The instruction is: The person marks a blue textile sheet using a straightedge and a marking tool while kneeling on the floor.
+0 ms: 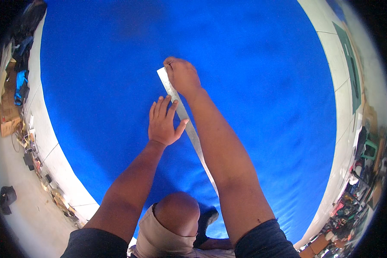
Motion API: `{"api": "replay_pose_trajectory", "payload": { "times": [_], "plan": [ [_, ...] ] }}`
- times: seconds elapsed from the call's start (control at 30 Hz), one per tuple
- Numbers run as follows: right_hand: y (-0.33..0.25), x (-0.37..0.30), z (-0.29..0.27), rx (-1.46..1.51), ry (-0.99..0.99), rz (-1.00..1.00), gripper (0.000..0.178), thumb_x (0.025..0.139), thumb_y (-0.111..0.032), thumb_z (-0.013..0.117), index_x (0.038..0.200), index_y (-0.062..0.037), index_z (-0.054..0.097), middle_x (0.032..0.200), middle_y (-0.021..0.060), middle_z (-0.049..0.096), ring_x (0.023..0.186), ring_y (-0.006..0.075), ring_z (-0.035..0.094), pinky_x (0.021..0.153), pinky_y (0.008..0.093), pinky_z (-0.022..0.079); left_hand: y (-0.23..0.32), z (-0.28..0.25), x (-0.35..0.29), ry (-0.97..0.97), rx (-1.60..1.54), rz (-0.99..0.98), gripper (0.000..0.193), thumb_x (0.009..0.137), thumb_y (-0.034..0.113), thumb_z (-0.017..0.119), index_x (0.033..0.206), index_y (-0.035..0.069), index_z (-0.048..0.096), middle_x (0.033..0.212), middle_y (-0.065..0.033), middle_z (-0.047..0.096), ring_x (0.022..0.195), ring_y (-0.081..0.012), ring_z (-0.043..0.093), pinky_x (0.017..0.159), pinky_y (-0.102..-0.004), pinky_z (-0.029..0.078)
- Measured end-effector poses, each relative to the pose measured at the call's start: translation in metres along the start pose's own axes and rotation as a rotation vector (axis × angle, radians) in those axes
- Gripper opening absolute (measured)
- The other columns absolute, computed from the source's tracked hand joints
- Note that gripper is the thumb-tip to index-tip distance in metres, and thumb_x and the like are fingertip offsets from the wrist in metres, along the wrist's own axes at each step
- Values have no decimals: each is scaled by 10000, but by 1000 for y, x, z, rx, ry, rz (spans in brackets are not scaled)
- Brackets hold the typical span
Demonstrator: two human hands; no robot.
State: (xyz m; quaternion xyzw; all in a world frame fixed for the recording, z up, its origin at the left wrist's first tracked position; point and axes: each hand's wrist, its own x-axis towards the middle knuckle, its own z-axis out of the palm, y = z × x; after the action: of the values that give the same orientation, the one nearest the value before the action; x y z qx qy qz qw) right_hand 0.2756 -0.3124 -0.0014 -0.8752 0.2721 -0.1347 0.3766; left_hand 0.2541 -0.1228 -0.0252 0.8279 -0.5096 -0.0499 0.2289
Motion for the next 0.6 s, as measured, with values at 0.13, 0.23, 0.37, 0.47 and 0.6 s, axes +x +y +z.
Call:
{"api": "replay_pose_trajectory", "payload": {
  "times": [0.13,0.23,0.37,0.47,0.6],
  "plan": [
    [-8,-17,-11,244,186,80,244,967,-184,514,1025,-44,705,1024,172,711,932,354,690,867,449,529,2,3,1,-10,-18,-21,631,840,443,660,1315,46,538,1453,-247,412,1388,-423,357,1156,-562,252],
    [17,-81,-31,113,320,-4,304,990,-147,430,1105,-37,688,1028,149,707,859,295,700,834,380,533,2,4,-2,-32,-37,-65,652,812,451,667,1289,20,562,1486,-241,389,1423,-397,324,1188,-539,216],
    [-6,-264,-58,597,264,587,385,1045,-183,358,1360,-11,498,835,125,689,691,174,660,680,342,532,-2,2,-5,-16,-46,-77,669,791,446,696,1274,7,551,1489,-234,388,1425,-397,322,1189,-537,220],
    [-2,-412,-56,97,192,600,199,985,-99,433,1051,-8,597,897,180,676,761,316,667,717,428,520,9,4,2,-2,-97,-61,731,772,434,744,1337,41,500,1495,-237,371,1413,-428,327,1175,-560,233],
    [-21,-517,-21,60,140,989,167,1003,-141,433,1064,-32,544,781,153,627,718,308,649,673,462,502,2,3,-5,-6,-27,-28,746,806,436,713,1433,103,481,1520,-239,356,1425,-428,313,1180,-558,224]
  ]
}}
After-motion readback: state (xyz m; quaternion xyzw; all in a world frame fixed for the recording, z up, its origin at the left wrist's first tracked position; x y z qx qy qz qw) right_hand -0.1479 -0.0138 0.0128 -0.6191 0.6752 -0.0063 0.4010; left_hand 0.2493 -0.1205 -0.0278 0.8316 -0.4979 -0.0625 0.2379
